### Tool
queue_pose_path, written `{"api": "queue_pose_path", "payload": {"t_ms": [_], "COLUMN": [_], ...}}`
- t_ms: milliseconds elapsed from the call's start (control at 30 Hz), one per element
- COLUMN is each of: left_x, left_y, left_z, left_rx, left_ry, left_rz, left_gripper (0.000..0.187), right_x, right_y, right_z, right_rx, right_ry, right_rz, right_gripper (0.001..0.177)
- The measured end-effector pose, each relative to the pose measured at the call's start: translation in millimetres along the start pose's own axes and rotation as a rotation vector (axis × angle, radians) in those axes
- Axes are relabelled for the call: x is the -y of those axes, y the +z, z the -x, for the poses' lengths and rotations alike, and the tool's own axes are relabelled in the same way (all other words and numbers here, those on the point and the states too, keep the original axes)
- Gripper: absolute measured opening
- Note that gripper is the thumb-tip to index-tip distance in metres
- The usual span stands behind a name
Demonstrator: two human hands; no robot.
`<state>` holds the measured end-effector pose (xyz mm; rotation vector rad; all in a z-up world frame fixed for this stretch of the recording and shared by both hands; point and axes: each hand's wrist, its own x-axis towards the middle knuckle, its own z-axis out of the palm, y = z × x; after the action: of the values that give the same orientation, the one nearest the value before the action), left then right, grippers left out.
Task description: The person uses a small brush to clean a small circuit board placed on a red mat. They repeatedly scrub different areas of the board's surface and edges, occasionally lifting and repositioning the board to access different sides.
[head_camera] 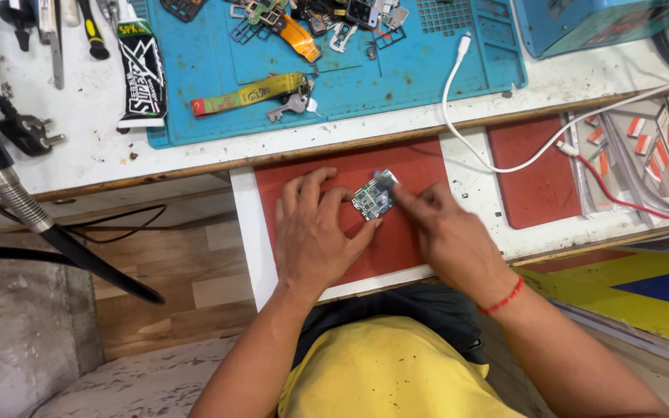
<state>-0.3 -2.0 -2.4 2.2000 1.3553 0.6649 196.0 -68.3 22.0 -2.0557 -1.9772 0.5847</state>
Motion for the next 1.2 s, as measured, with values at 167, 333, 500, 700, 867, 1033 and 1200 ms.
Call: {"api": "queue_pose_path", "payload": {"t_ms": [167, 333, 500, 700, 867, 1033, 1200], "left_x": [1, 1, 1, 1, -1, 1, 3], "left_y": [0, 0, 1, 3, 2, 0, 1], "left_z": [1, 2, 2, 3, 2, 2, 11], "left_rx": [-0.021, -0.018, -0.005, -0.017, -0.053, -0.091, -0.187], "left_ry": [0.029, 0.026, 0.023, 0.016, 0.042, 0.054, 0.064], "left_rz": [-0.009, -0.015, -0.009, -0.003, 0.002, 0.062, 0.341], "left_gripper": [0.047, 0.046, 0.046, 0.047, 0.048, 0.040, 0.023], "right_x": [0, -2, -3, -3, -5, -3, 11], "right_y": [3, 4, 4, 4, -3, 1, 11], "right_z": [4, 4, 13, 13, 8, 16, 11], "right_rx": [-0.053, -0.016, -0.002, 0.022, 0.023, 0.035, -0.192], "right_ry": [-0.035, -0.041, -0.067, -0.118, -0.011, -0.078, 0.167], "right_rz": [-0.059, -0.064, -0.010, -0.056, -0.051, -0.262, -0.712], "right_gripper": [0.054, 0.056, 0.059, 0.057, 0.058, 0.051, 0.046]}}
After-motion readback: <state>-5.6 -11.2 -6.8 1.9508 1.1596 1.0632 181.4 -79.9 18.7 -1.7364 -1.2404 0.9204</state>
